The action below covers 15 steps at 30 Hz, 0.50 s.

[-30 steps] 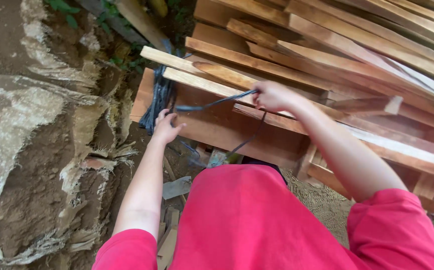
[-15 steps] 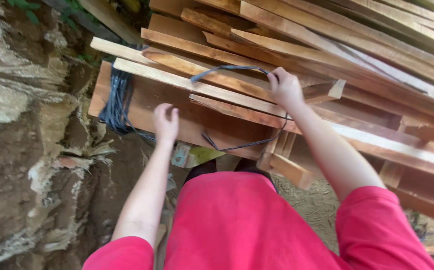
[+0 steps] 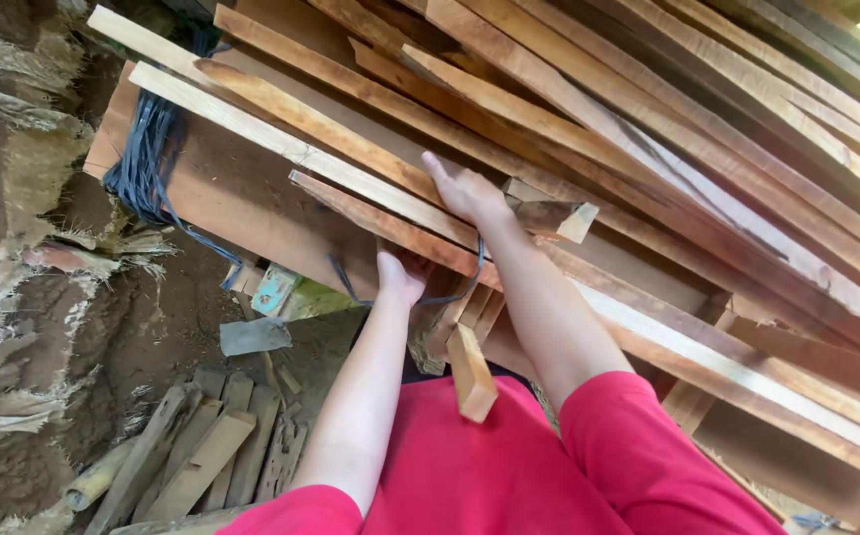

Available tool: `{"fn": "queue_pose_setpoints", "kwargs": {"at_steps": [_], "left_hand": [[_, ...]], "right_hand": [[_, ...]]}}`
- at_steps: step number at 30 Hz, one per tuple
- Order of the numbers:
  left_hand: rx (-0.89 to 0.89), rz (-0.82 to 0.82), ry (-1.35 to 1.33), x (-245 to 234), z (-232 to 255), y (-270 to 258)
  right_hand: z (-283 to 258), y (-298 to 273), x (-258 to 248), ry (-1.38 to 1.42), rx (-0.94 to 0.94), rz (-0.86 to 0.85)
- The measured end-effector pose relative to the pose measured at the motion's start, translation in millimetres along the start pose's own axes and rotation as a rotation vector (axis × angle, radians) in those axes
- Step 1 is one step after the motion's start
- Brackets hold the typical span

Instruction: The recorder is tying several long wood planks together into a bundle using black plastic strips.

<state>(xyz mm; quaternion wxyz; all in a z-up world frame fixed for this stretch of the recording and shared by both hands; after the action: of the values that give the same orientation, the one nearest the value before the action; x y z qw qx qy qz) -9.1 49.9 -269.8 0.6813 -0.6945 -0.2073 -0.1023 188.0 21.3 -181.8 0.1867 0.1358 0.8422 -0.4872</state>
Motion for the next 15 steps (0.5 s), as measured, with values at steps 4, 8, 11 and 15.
{"fn": "queue_pose_setpoints", "kwargs": {"at_steps": [4,8,11,15], "left_hand": [[0.042,0.074,0.035,-12.1,-5.8,30.7],[0.109,0.214,0.129,-32.3,-8.9,55.9],[0.157,0.316,0.183,-66.4,-20.2,59.6],[0.345,0.503,0.708,-141.6,-39.3,110.8]], "right_hand": [[-15.8,-17.2,-9.3,0.02,0.018,-0.038],[-14.8,-19.8,-12.4,-0.01,0.067,-0.046],[-12.6,-23.3,-10.5,-0.033,0.062,0.047],[-16.8,-25.1,-8.8,-0.105,-0.031,0.269]]}}
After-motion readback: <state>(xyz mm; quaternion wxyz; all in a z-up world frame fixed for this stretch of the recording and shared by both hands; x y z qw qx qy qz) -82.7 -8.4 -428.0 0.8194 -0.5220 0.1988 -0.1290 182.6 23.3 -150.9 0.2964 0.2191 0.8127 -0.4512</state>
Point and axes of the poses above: each hand's wrist, its own y-axis towards the middle knuckle, its own x-axis out of the palm, z = x × y, the point moved 5 cm from there along y, towards the middle knuckle, and after that the axes turned 7 degrees about -x, right-handed, at the moved point
